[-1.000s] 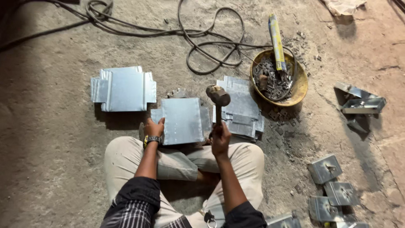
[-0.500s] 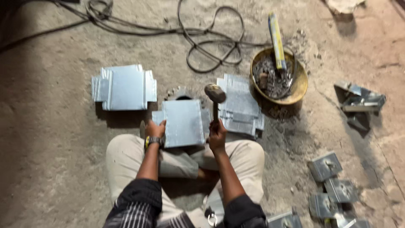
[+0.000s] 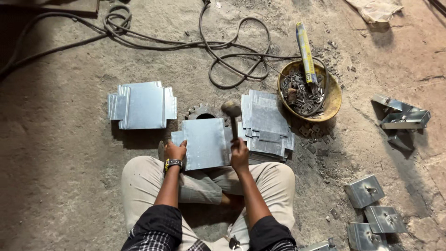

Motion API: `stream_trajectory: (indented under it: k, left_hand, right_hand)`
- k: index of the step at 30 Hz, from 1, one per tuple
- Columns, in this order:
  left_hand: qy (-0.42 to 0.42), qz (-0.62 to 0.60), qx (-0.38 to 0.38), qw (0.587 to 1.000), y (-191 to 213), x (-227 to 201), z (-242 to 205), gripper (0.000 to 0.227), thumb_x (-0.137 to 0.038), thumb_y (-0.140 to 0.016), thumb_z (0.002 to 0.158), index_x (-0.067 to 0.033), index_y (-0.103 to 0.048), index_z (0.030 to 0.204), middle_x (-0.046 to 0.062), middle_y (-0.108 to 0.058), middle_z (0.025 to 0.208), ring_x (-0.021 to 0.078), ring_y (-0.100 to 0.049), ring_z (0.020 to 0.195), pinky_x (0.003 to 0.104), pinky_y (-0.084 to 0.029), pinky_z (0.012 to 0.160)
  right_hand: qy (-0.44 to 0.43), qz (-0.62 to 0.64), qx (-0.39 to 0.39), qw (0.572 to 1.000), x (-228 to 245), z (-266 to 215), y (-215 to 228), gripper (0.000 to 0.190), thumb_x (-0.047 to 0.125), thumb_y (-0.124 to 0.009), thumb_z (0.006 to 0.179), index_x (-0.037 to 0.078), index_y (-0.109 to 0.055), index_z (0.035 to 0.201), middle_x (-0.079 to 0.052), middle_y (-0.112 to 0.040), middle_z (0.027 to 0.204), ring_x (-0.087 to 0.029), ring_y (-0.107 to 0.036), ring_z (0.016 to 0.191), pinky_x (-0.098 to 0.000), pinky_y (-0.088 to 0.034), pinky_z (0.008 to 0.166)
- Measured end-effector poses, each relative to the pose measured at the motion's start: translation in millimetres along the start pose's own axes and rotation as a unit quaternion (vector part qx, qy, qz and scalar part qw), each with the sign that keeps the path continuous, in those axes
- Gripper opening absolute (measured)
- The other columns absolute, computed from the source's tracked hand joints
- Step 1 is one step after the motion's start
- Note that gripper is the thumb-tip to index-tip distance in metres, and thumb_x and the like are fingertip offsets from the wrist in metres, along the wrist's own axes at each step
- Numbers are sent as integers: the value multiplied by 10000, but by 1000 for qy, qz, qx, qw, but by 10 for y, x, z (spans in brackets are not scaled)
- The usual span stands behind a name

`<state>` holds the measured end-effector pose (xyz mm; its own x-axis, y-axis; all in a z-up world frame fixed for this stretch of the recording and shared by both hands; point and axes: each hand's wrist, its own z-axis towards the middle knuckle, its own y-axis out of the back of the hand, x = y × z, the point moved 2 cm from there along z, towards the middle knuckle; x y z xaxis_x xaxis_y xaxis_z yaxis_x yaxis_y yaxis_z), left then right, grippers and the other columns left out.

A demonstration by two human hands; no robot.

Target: The person sits on the floor and uses a hammer to strike a stack of square metal sheets placed on a gear-shaped anvil. They repeatedly hit the sheets, occasionally repositioning them, and then move the finished pieces to a separate pile.

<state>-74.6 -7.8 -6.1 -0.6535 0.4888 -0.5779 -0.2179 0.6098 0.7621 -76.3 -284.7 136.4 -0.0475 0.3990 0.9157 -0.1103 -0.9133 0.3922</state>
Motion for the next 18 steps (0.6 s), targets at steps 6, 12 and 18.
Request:
stream_trajectory:
  k: [6, 12, 18]
  left_hand:
    - [-25, -4, -30, 999, 43, -1, -22, 679, -534, -819, 766, 19, -663, 1128, 284, -692, 1151, 456, -659, 1085, 506, -529, 933]
    - [5, 12, -4, 1000, 14, 23, -52, 656, -553, -794, 789, 4, -669, 1111, 273, -704, 1145, 458, -669, 1079, 516, -538, 920]
    - [2, -4, -25, 1000, 38, -65, 31, 651, -550, -785, 800, 3, -670, 1122, 281, -708, 1139, 458, -673, 1077, 513, -538, 927]
  right_hand:
    - [-101, 30, -12, 994, 127, -84, 138, 296, 275, -545, 1038, 19, -683, 985, -19, -542, 625, -144, -544, 482, -340, -443, 412]
    - [-28, 7, -25, 999, 146, -65, 117, 279, 247, -531, 1051, 25, -691, 1000, -33, -577, 638, -121, -521, 510, -310, -418, 415]
    - [-80, -50, -11, 995, 39, -24, 55, 281, 238, -556, 1074, 40, -706, 944, -56, -625, 615, -138, -556, 469, -330, -423, 413]
